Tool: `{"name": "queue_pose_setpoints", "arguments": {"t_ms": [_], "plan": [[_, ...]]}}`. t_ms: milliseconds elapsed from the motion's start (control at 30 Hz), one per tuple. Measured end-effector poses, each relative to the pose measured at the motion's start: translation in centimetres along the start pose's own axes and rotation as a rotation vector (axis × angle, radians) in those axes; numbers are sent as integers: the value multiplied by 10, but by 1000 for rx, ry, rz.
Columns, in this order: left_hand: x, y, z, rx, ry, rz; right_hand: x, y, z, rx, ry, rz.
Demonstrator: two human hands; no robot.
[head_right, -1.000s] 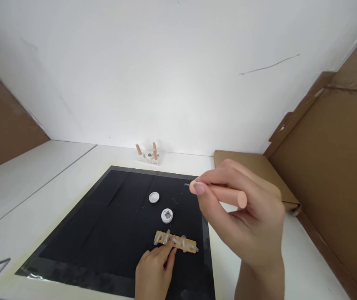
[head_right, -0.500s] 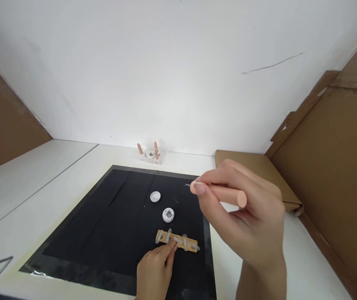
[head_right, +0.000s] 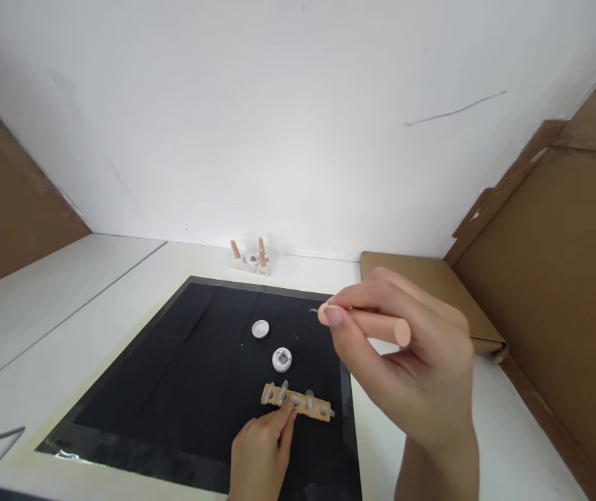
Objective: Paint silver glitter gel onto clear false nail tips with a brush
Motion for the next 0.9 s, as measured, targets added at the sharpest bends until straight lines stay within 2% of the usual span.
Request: {"name": "queue_pose_setpoints", "arguments": {"t_ms": [300, 533, 900], "plan": [[8, -3, 1, 19, 105, 47, 0, 2, -1, -14, 19, 16], [4, 0, 2, -34, 79, -19, -1, 2, -1, -23, 21, 19], [-4, -10, 0, 21, 16, 25, 3, -1, 0, 7, 44, 20]]}}
Point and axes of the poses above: each hand's wrist, its own z-axis towards the middle knuckle, its own x-axis out of the palm, y = z × x, the point moved 9 cm from there along z, towards the middle knuckle, and after that the axes turned 11 degrees about -y, right-handed, at the moved point
